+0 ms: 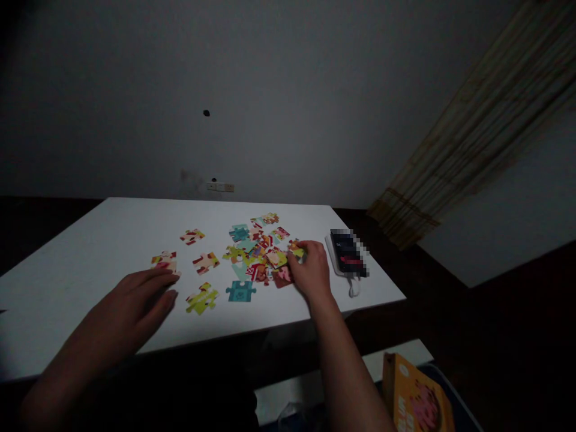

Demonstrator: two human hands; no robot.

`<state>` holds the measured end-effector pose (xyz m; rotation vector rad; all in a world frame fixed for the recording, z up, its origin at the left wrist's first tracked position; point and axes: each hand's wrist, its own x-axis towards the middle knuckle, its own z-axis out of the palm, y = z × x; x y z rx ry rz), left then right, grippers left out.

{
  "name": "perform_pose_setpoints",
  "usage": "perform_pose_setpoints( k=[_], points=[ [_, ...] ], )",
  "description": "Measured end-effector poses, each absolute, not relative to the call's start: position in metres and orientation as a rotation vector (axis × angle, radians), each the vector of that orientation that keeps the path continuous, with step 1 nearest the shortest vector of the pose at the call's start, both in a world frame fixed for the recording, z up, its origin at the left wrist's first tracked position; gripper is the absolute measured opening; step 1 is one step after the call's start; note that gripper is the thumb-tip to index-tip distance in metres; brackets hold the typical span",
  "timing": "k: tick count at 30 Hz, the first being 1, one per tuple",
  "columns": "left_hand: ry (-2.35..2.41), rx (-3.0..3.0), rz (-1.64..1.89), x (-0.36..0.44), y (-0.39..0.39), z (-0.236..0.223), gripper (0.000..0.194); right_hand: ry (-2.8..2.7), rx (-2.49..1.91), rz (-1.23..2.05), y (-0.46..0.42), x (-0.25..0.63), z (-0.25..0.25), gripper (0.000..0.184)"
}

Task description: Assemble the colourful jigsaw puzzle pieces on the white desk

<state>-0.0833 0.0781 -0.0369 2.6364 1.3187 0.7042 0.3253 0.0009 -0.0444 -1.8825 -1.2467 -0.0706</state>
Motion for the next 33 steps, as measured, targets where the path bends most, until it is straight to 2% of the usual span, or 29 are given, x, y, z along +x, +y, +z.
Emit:
perform_pose_setpoints(
  k=[11,17,24,33],
  points=[
    [1.293,2.647,0.731,-0.081,0.075,-0.034,0.045,-1.204,-1.978,-0.068,0.008,0.336,-0.055,0.033],
    [1.236,2.636,0.792,-0.080,0.072,-0.029,0.035,-1.262,-2.055,-0.088,0.010,0.333,-0.051,0.030],
    [1.221,2.661,0.744,-0.078,0.074,-0.027,0.031,-1.685,-1.858,-0.117,0.004,0.316,-0.045,0.044],
    [1.227,2.637,0.746,-0.077,0.075,-0.029,0.028,-1.695,-1.810,-0.092,0.005,0.314,-0.043,0.039]
  ],
)
